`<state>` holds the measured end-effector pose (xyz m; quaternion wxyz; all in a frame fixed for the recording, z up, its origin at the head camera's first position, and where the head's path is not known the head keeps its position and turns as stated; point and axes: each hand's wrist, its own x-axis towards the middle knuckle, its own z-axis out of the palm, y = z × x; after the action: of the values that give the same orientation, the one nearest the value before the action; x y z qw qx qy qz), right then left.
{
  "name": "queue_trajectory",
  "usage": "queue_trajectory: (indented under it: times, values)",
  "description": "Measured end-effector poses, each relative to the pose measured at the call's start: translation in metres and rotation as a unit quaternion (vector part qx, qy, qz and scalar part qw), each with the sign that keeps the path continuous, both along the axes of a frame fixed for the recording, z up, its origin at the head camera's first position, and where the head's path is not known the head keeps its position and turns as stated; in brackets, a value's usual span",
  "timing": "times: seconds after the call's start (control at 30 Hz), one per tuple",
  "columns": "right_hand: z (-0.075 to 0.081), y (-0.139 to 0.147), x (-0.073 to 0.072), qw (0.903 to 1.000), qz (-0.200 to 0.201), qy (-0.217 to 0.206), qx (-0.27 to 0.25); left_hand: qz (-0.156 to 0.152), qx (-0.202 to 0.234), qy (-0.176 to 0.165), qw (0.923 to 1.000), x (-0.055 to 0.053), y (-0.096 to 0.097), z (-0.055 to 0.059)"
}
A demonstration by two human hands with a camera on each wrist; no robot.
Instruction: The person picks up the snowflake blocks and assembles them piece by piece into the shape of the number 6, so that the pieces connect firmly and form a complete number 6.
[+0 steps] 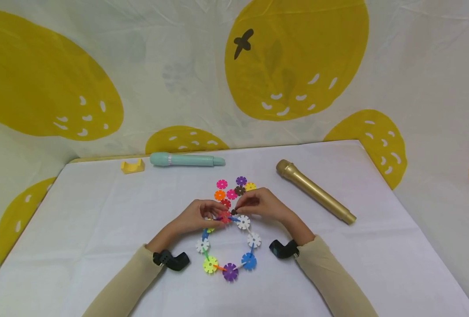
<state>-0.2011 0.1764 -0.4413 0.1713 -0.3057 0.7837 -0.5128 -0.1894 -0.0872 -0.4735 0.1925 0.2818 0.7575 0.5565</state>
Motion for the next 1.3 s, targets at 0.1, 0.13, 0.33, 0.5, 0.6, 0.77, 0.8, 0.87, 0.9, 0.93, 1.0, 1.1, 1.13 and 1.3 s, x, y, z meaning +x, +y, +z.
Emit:
queue_trajectory:
  times: [0.1, 0.13, 0.33, 0.5, 0.6, 0.77, 0.8, 0.87, 0.9, 0.93, 1.0, 1.1, 1.13, 1.3]
  values:
    - [-0.002, -0.001, 0.0, 0.9999, 0.003, -0.004, -0.011, -0.003, 0.001, 0.007, 1.0, 0.001, 0.0, 0.0]
    - [-0.003, -0.001, 0.0, 0.9999, 0.003, -0.006, -0.013, -0.004, 0.0, 0.007, 1.0, 0.001, 0.0, 0.0]
    - [-0.004, -0.003, 0.001, 0.9998, -0.006, 0.002, -0.018, -0.007, 0.001, 0.017, 0.9998, 0.001, -0.001, 0.0]
    - [-0.002, -0.005, 0.002, 0.9993, -0.001, 0.028, -0.027, -0.01, 0.001, 0.023, 0.9997, 0.001, -0.002, 0.0]
    - [-0.003, -0.006, 0.002, 0.9987, 0.003, 0.031, -0.04, -0.01, 0.007, 0.03, 0.9995, 0.002, -0.002, 0.002]
    - [-0.005, -0.008, 0.002, 0.9988, -0.001, 0.012, -0.048, -0.007, 0.011, 0.033, 0.9994, 0.002, -0.002, 0.003]
    - [-0.006, -0.009, 0.002, 0.9988, -0.003, 0.008, -0.048, -0.006, 0.011, 0.033, 0.9994, 0.002, -0.002, 0.003]
    - [-0.006, -0.008, 0.003, 0.9988, -0.003, 0.004, -0.048, -0.007, 0.013, 0.034, 0.9993, 0.002, -0.001, 0.003]
    - [-0.006, -0.009, 0.003, 0.9989, -0.003, 0.003, -0.047, -0.006, 0.014, 0.035, 0.9993, 0.002, -0.001, 0.002]
    - [-0.007, -0.009, 0.003, 0.9989, -0.003, 0.004, -0.047, -0.007, 0.015, 0.036, 0.9992, 0.002, -0.001, 0.002]
    - [-0.007, -0.01, 0.004, 0.9989, -0.003, 0.002, -0.046, -0.008, 0.014, 0.04, 0.9991, 0.001, -0.001, 0.001]
    - [-0.007, -0.012, 0.004, 0.9991, -0.009, 0.002, -0.041, -0.009, 0.013, 0.044, 0.9989, 0.0, -0.001, -0.001]
    - [-0.007, -0.012, 0.005, 0.9992, -0.011, 0.001, -0.039, -0.01, 0.013, 0.044, 0.9989, 0.0, -0.001, -0.002]
    - [-0.007, -0.013, 0.004, 0.9994, -0.015, -0.006, -0.032, -0.011, 0.011, 0.033, 0.9993, -0.002, 0.0, -0.002]
